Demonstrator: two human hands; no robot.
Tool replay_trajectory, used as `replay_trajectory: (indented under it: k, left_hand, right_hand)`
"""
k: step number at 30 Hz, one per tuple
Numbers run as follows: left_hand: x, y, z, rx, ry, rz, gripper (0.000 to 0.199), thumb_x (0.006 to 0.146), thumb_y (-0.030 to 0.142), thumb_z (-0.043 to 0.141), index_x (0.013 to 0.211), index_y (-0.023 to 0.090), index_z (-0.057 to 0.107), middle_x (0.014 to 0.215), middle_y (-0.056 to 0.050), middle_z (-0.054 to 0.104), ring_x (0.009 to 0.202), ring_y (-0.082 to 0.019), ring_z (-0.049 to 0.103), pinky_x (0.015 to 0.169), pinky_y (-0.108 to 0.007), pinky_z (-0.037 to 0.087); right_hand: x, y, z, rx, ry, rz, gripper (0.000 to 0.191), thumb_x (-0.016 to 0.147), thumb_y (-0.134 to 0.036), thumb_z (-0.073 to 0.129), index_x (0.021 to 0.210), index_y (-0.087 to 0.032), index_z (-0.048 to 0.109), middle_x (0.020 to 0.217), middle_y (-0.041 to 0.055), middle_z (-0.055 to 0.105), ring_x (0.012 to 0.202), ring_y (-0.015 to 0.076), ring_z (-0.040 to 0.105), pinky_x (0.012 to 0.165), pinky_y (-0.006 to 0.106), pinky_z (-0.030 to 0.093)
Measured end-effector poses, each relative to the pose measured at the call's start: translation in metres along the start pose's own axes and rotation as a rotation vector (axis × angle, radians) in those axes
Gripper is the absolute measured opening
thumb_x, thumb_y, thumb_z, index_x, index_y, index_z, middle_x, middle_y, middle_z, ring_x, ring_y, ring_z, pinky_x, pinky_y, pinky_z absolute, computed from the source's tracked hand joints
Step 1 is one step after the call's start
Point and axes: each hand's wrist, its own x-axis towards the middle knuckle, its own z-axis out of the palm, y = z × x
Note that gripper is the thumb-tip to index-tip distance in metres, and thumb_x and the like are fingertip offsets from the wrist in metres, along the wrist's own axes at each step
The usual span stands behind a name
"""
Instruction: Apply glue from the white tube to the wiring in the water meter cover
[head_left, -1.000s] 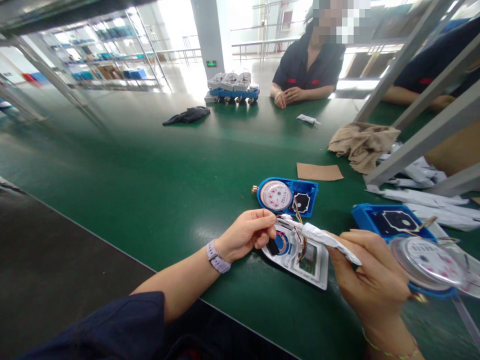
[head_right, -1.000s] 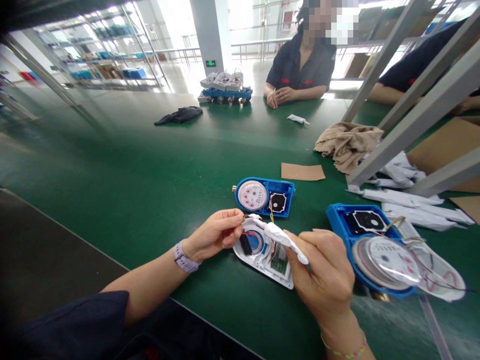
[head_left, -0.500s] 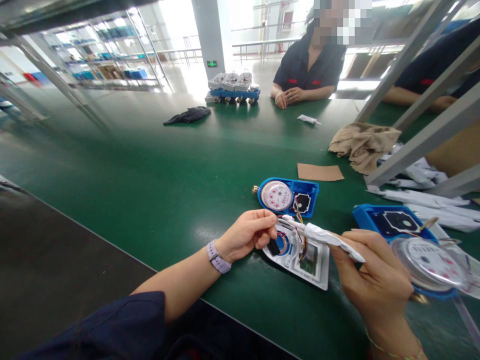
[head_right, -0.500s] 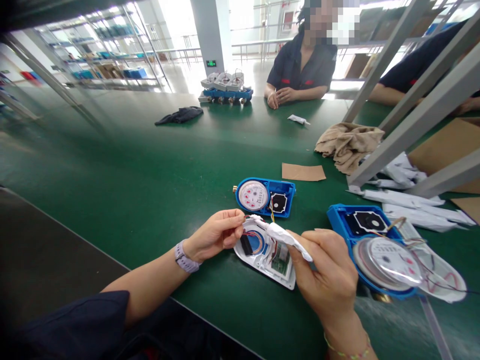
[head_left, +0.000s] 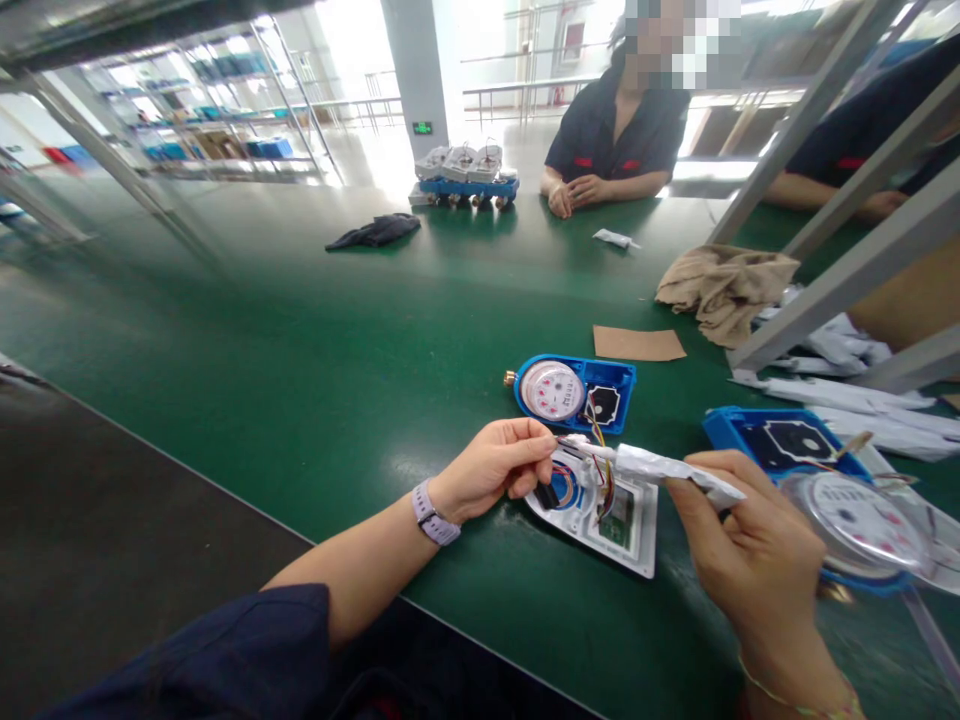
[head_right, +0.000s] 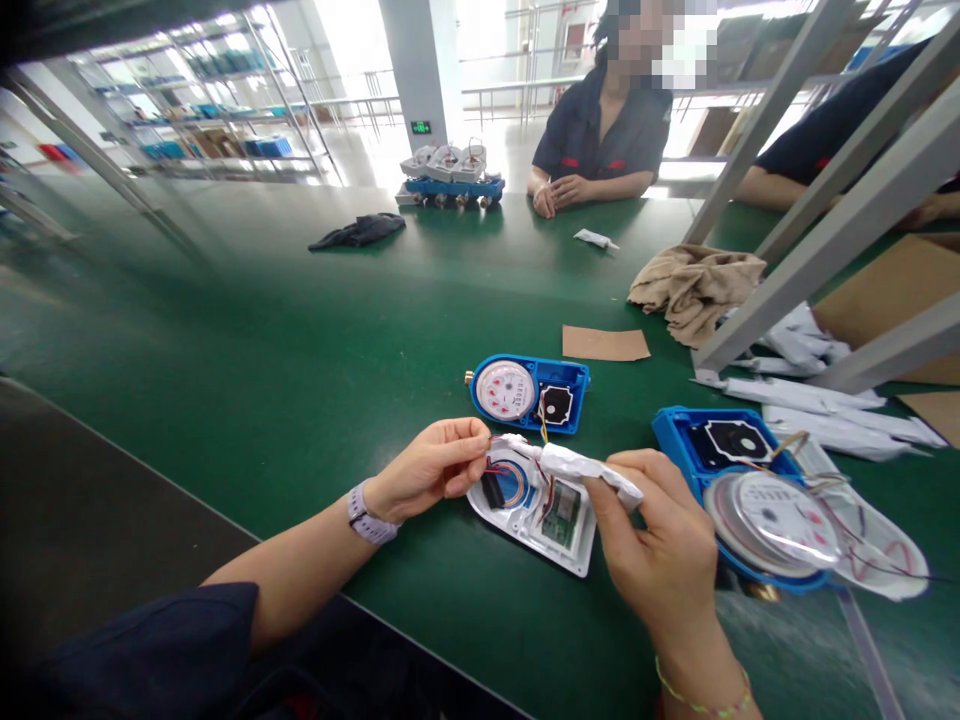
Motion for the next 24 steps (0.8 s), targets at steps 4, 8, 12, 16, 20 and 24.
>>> replay_trajectory:
  k: [4,8,12,16,20,24]
  left_hand:
    - [-0.002,0.002,-0.001,0.137,0.003,0.041,0.03,0.076,0.038,0.072,0.074,0.014,0.053,0.054,0.004,0.059,0.035,-0.001,0.038,0.035,-0.014,0.022]
    - [-0.004,0.003,-0.003,0.287,0.013,0.093,0.031,0.076,0.04,0.071,0.075,0.014,0.055,0.054,0.004,0.057,0.037,-0.002,0.04,0.037,-0.015,0.026]
    - [-0.006,0.003,-0.003,0.42,0.017,0.136,0.027,0.077,0.037,0.07,0.076,0.014,0.056,0.055,0.003,0.058,0.042,-0.004,0.045,0.042,-0.016,0.033]
    - [-0.008,0.001,-0.004,0.51,0.021,0.21,0.017,0.08,0.028,0.066,0.078,0.015,0.057,0.058,0.003,0.058,0.048,-0.006,0.05,0.048,-0.017,0.039]
    - [-0.011,0.001,-0.004,0.596,0.047,0.272,0.01,0.083,0.023,0.061,0.079,0.015,0.057,0.061,0.003,0.057,0.051,-0.006,0.05,0.05,-0.018,0.04]
    - [-0.014,0.003,-0.004,0.722,0.071,0.333,0.009,0.083,0.022,0.061,0.079,0.015,0.059,0.063,0.001,0.057,0.052,-0.007,0.049,0.051,-0.019,0.039]
  right_hand:
    - [-0.001,0.002,0.001,0.027,-0.039,0.018,0.013,0.087,-0.015,0.059,0.075,-0.019,0.057,0.076,0.0002,0.059,0.064,0.0111,0.056,0.052,0.024,0.041]
    - [0.001,0.004,-0.005,0.023,-0.045,0.03,0.014,0.089,-0.016,0.056,0.075,-0.02,0.057,0.075,0.0008,0.058,0.062,0.0122,0.055,0.051,0.026,0.041]
    - [0.005,0.004,-0.011,0.039,-0.07,0.063,0.015,0.088,-0.017,0.056,0.073,-0.021,0.056,0.071,0.0004,0.058,0.054,0.0116,0.052,0.045,0.026,0.038]
    - [0.007,0.004,-0.012,0.074,-0.097,0.113,0.015,0.089,-0.022,0.056,0.075,-0.021,0.057,0.064,-0.0019,0.055,0.041,0.0083,0.039,0.038,0.026,0.03]
    - [0.006,0.003,-0.011,0.102,-0.105,0.166,0.015,0.089,-0.022,0.056,0.074,-0.022,0.057,0.062,-0.003,0.056,0.037,0.0068,0.033,0.037,0.026,0.029]
    - [0.004,0.002,-0.01,0.129,-0.106,0.188,0.013,0.088,-0.024,0.058,0.075,-0.023,0.059,0.06,-0.0035,0.055,0.038,0.0077,0.035,0.039,0.025,0.032]
